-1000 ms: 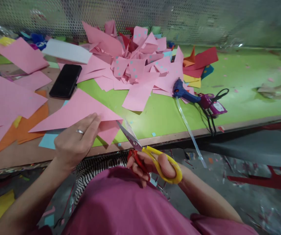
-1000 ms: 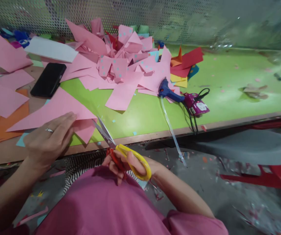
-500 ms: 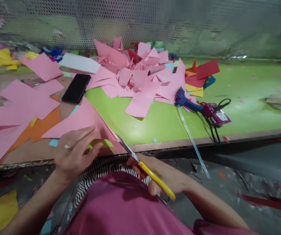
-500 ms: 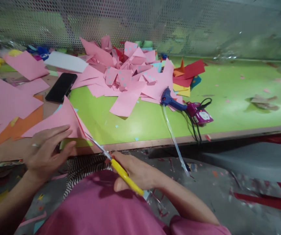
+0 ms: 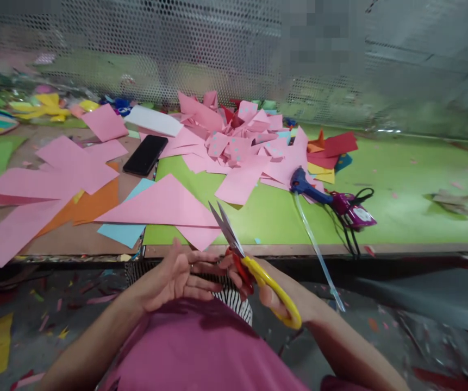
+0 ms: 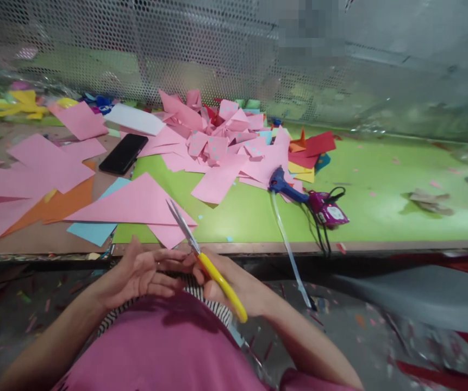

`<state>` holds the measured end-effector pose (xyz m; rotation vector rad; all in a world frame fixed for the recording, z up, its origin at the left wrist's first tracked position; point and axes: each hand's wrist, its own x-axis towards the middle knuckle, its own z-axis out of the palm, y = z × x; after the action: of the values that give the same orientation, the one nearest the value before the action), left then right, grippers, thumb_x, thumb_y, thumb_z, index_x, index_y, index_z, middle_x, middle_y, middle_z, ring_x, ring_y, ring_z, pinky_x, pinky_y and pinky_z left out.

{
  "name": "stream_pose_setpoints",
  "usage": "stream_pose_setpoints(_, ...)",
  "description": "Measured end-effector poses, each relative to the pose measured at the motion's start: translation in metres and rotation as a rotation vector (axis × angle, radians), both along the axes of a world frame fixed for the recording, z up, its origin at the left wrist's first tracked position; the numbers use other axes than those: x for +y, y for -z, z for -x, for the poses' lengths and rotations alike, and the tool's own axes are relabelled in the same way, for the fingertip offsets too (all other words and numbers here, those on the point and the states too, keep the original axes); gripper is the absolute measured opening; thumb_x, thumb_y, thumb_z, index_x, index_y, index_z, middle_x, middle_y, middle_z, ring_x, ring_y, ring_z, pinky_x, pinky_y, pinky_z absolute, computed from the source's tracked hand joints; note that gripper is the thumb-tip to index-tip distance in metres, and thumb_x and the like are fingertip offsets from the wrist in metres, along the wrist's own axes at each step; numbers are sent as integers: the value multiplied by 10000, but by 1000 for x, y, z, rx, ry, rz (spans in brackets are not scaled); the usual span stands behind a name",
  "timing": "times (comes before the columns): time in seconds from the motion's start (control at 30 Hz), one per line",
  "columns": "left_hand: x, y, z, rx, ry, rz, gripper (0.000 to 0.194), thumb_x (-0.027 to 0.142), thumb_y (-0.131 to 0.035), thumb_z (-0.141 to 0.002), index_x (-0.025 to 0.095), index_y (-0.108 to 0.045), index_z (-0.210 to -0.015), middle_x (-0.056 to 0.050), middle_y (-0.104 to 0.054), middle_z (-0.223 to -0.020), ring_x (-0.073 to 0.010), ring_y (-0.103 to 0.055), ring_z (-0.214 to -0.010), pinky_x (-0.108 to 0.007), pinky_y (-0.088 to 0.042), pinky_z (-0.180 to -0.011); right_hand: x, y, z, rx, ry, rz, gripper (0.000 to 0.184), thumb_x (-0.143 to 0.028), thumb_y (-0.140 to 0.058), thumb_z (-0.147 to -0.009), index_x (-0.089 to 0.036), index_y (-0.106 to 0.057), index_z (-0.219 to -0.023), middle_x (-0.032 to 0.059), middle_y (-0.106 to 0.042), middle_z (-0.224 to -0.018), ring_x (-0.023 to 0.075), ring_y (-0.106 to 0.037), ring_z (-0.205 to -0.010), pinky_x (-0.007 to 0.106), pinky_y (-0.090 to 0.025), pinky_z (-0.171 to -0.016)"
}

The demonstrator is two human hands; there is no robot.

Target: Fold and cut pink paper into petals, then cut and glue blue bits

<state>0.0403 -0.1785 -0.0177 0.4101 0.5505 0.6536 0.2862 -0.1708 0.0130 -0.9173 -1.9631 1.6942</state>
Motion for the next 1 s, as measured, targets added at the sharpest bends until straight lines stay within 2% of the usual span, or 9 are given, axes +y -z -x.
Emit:
stream_pose_setpoints(0.13,3,-15,-1,53,-256,140,481,501,-391,-1044,119,-657,-1163,-166,-762,-1182,-189,-783,-903,-235,-635,-730,0,6,-6,21,4,91,566,-694,-532,-924,-204,-547,-1208,7,-523,-870,112,-447,-682,250,-416,-597)
stream_pose_setpoints(0.23,12,-25,-8,97,-330,220,481,422,-278,-1079,101,-631,-1140,-150,-788,-1053,-158,-781,-757,-215,-633,-631,-1,10,-6,113,-21,185,639,-739,-505,-914,-185,-534,-1233,-14,-487,-818,103,-430,-654,239,-413,-571)
stream_pose_setpoints(0.33,21,-33,-10,150,-390,239,444,400,-305,-1080,98,-631,-1083,-134,-790,-998,-142,-771,-700,-201,-630,-601,-6,7,-4,124,7,217,732,-814,-476,-875,-167,-538,-1212,-23,-472,-788,102,-424,-639,236,-401,-553)
stream_pose_setpoints(0.43,25,-36,-3,220,-376,181,280,261,-401,-1064,113,-639,-1068,-119,-793,-961,-135,-764,-667,-180,-611,-551,-8,-8,-2,-41,53,128,653,-783,-504,-880,-176,-561,-1116,-4,-533,-822,97,-428,-629,245,-390,-558)
stream_pose_setpoints(0.53,23,-30,7,311,-378,76,126,146,-534,-993,132,-652,-1032,-83,-792,-900,-127,-752,-639,-158,-584,-516,7,-26,6,-364,183,-116,451,-615,-601,-903,-188,-576,-1046,11,-600,-827,122,-486,-648,269,-398,-594)
stream_pose_setpoints(0.67,18,-22,9,343,-279,-52,162,262,-742,-879,145,-673,-967,-57,-775,-835,-129,-739,-635,-146,-557,-508,60,-33,33,-651,454,-533,482,-393,-630,-876,-156,-530,-1284,122,-682,-1156,243,-637,-931,355,-451,-759)
stream_pose_setpoints(0.73,14,-20,5,352,-195,-94,263,335,-809,-821,156,-682,-965,-58,-775,-870,-135,-745,-674,-159,-570,-547,89,-29,48,-677,458,-540,483,-321,-613,-874,-113,-516,-1299,148,-677,-1209,270,-635,-1029,367,-448,-807)
stream_pose_setpoints(0.83,10,-19,2,377,-130,-133,286,358,-810,-823,169,-696,-1004,-64,-769,-952,-136,-747,-735,-183,-589,-620,119,-21,65,-748,391,-481,477,-274,-627,-856,-76,-520,-1276,161,-686,-1128,271,-622,-973,367,-425,-776)
stream_pose_setpoints(1.0,8,-18,7,357,-166,-115,312,310,-787,-849,183,-700,-1121,-64,-744,-1031,-140,-740,-828,-213,-603,-722,132,-15,72,-756,335,-418,277,-180,-637,-816,-108,-565,-1074,91,-634,-892,196,-550,-778,335,-371,-694)
